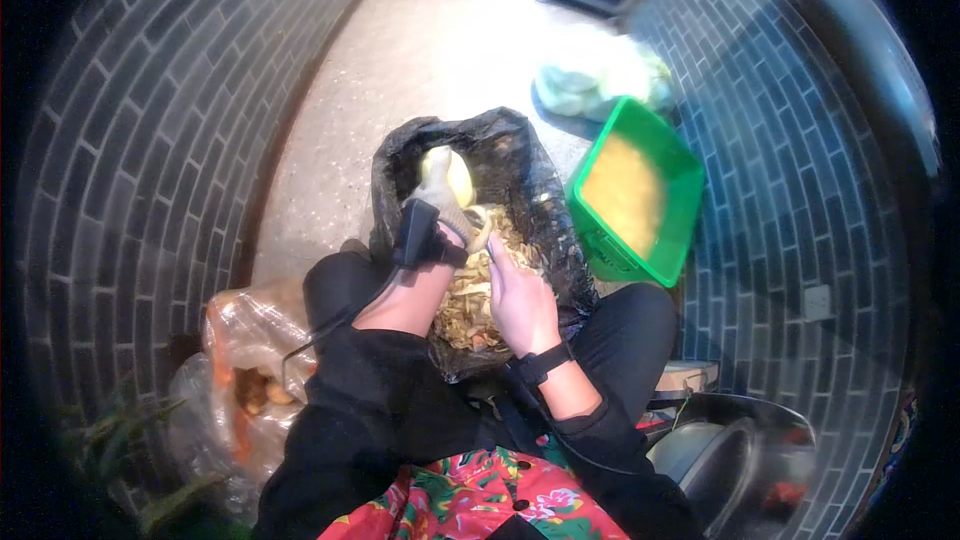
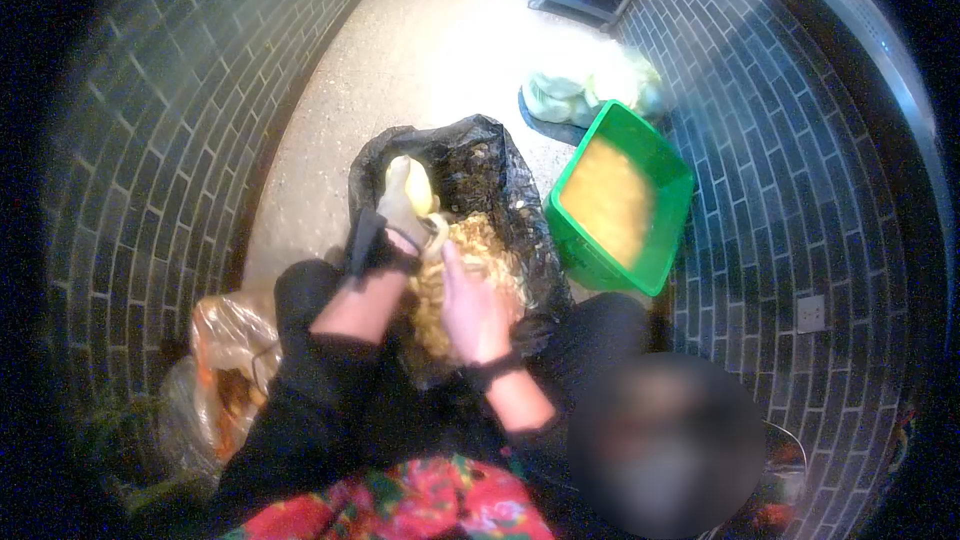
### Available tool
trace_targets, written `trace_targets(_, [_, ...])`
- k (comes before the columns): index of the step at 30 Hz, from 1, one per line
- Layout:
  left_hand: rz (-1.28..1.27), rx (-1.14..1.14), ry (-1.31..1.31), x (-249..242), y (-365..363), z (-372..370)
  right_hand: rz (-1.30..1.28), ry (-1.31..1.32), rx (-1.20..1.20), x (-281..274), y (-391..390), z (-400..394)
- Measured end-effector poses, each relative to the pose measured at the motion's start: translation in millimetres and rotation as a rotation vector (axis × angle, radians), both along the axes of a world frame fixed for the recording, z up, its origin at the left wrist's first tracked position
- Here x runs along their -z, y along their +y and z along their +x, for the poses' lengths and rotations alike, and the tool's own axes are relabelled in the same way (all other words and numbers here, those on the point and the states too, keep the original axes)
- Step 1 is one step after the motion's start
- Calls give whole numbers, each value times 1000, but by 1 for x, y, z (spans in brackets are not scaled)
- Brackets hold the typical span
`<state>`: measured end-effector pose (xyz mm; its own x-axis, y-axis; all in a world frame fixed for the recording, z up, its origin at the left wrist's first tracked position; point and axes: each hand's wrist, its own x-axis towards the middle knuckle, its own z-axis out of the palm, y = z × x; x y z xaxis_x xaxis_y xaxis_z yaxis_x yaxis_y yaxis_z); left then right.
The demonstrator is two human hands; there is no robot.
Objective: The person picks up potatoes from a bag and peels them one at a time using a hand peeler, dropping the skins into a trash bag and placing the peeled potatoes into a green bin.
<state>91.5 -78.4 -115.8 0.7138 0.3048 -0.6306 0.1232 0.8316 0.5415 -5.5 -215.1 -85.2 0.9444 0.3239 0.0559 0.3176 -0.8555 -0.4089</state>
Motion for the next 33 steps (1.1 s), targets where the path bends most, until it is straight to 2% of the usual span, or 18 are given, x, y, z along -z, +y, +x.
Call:
trace_targets(1, [-27,-47,-109,32,6,14,23,60,22,1,-1,-2])
trace_targets(2, [-26,-44,-112,29,6,15,47,117,45,2,-3,-3])
trace_targets(4, [-299,-41,-157,18,8,14,109,150,67,5,-13,0])
trace_targets(7, [-161,-6,-261,6,7,11,393,134,176,-7,-22,3])
trace_targets(8, [-94,-13,-340,10,4,14,428,-45,116,-4,-26,8])
trace_targets(9, [-145,95,-487,20,8,13,417,-38,128,-11,-27,12])
trace_targets(12, [-97,92,-464,2,-4,8,394,-66,127,-30,-27,31])
trace_targets(14, [-48,260,-443,-3,-3,5,341,-103,111,-39,-24,43])
trace_targets(17, [-21,274,-440,-15,-9,-5,319,-141,92,-42,-22,51])
trace_targets(22, [-66,264,-453,-5,-4,0,192,-100,68,-41,-18,49])
trace_targets(24, [-104,290,-461,25,-2,10,145,24,100,-48,-15,44])
trace_targets(26, [-137,317,-477,33,1,11,116,-13,88,-34,-18,37])
trace_targets(28, [-110,223,-527,25,2,2,148,-81,-1,-18,-19,29])
trace_targets(29, [-195,192,-520,26,2,1,124,-25,53,-22,-14,24])
trace_targets(30, [-276,159,-535,34,0,7,105,11,97,-28,-10,22])
trace_targets(31, [-216,69,-520,70,-2,28,96,-19,72,-20,-12,22])
trace_targets(32, [-353,52,-541,94,-1,38,90,-40,50,-11,-14,24])
trace_targets(33, [-325,2,-492,81,-5,30,79,-24,50,-14,-12,24])
